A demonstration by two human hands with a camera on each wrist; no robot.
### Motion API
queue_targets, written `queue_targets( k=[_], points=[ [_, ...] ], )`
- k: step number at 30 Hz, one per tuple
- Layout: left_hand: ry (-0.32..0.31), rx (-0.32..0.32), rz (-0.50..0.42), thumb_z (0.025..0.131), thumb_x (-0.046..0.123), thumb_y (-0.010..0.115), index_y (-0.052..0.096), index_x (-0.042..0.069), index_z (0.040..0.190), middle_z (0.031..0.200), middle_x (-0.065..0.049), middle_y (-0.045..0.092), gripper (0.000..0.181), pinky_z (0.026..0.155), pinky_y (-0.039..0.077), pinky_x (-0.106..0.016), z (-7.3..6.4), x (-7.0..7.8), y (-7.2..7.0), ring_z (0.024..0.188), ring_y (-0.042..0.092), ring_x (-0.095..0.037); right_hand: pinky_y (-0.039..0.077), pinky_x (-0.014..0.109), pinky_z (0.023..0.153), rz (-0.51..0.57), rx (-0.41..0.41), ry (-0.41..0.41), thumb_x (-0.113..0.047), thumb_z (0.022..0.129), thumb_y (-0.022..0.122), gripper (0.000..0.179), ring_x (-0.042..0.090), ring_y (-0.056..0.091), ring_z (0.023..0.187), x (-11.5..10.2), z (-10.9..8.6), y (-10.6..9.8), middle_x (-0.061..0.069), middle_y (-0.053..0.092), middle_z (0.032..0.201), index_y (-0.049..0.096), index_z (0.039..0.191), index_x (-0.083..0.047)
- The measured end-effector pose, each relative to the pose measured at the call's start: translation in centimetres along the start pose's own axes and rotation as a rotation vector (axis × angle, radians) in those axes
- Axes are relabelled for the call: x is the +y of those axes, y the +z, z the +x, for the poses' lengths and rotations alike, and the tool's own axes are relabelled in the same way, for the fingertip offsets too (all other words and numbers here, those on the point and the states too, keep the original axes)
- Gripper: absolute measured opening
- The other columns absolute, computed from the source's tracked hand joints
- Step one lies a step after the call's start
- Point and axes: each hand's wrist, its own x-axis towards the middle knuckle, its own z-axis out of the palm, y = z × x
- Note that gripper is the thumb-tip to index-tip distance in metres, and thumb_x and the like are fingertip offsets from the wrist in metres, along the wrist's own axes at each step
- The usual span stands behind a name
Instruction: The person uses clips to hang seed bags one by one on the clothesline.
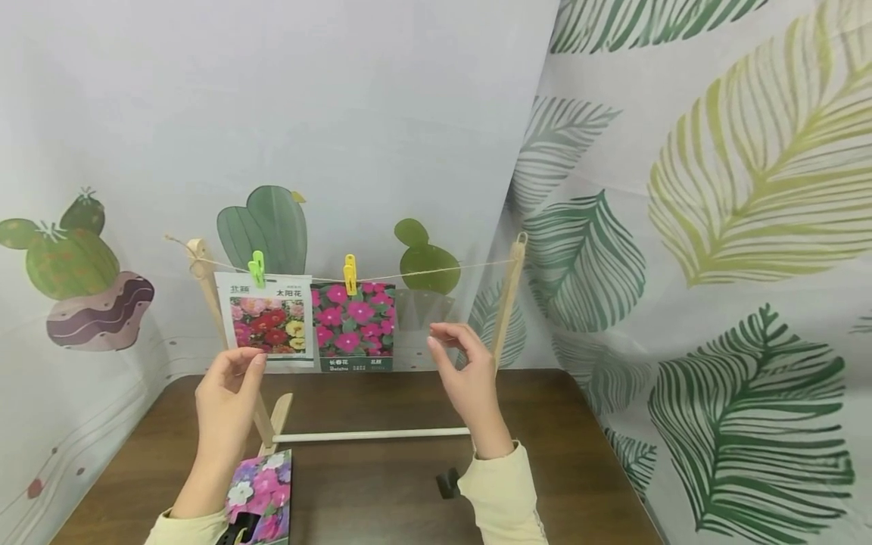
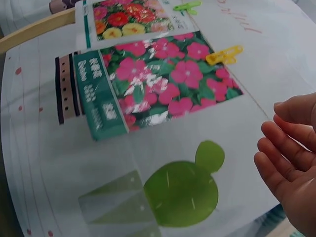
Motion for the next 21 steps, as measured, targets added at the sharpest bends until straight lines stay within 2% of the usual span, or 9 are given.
queue_targets(
  k=[3,5,10,14,21],
  points=[
    [0.004,0.015,0.015,0.094,0.007,0.061,0.062,-0.004,0.100,0.090,-0.007,0.062,0.013,0.076,0.043,-0.012,-0.1,-0.4,-0.4,0.082,0.056,-0.003,0.048,0.019,0.085,-0.016,-0.008,0.042,0.011,0.086,0.062,0.020,0.015,0.061,0.095,0.4,-0.4,-0.6,0.026,0.063,0.100,0.063,0.107,0.012],
    [0.008,0.018,0.024,0.093,0.007,0.061,0.062,-0.004,0.100,0.090,-0.008,0.062,0.013,0.075,0.042,-0.011,-0.1,-0.6,-0.6,0.081,0.056,-0.001,0.048,0.019,0.085,-0.019,-0.002,0.049,0.009,0.087,0.063,0.020,0.012,0.061,0.095,1.5,-0.9,-1.0,0.023,0.064,0.100,0.063,0.107,0.010],
    [0.029,0.019,0.046,0.092,0.004,0.062,0.063,-0.004,0.101,0.091,-0.011,0.063,0.012,0.075,0.042,-0.009,-0.3,-1.0,-0.9,0.080,0.055,0.002,0.048,0.018,0.084,-0.022,0.015,0.043,0.010,0.086,0.063,0.019,0.011,0.062,0.093,2.5,-1.7,-1.5,0.025,0.064,0.099,0.063,0.105,0.012],
    [0.041,0.003,0.091,0.092,0.004,0.062,0.063,-0.003,0.101,0.090,-0.012,0.063,0.012,0.075,0.041,-0.011,-0.5,-1.3,-1.1,0.080,0.053,0.002,0.048,0.017,0.081,-0.062,0.026,0.049,0.014,0.084,0.063,0.018,0.015,0.063,0.088,2.1,-2.2,-1.7,0.029,0.063,0.096,0.063,0.102,0.014],
    [-0.019,-0.046,0.178,0.092,0.005,0.061,0.062,0.000,0.104,0.093,-0.010,0.064,0.013,0.076,0.040,-0.012,-0.9,-2.2,-1.6,0.081,0.051,0.004,0.048,0.016,0.079,-0.125,0.033,0.102,0.014,0.082,0.065,0.017,0.022,0.064,0.085,3.2,-3.4,-2.5,0.027,0.065,0.096,0.064,0.099,0.013]
  ],
)
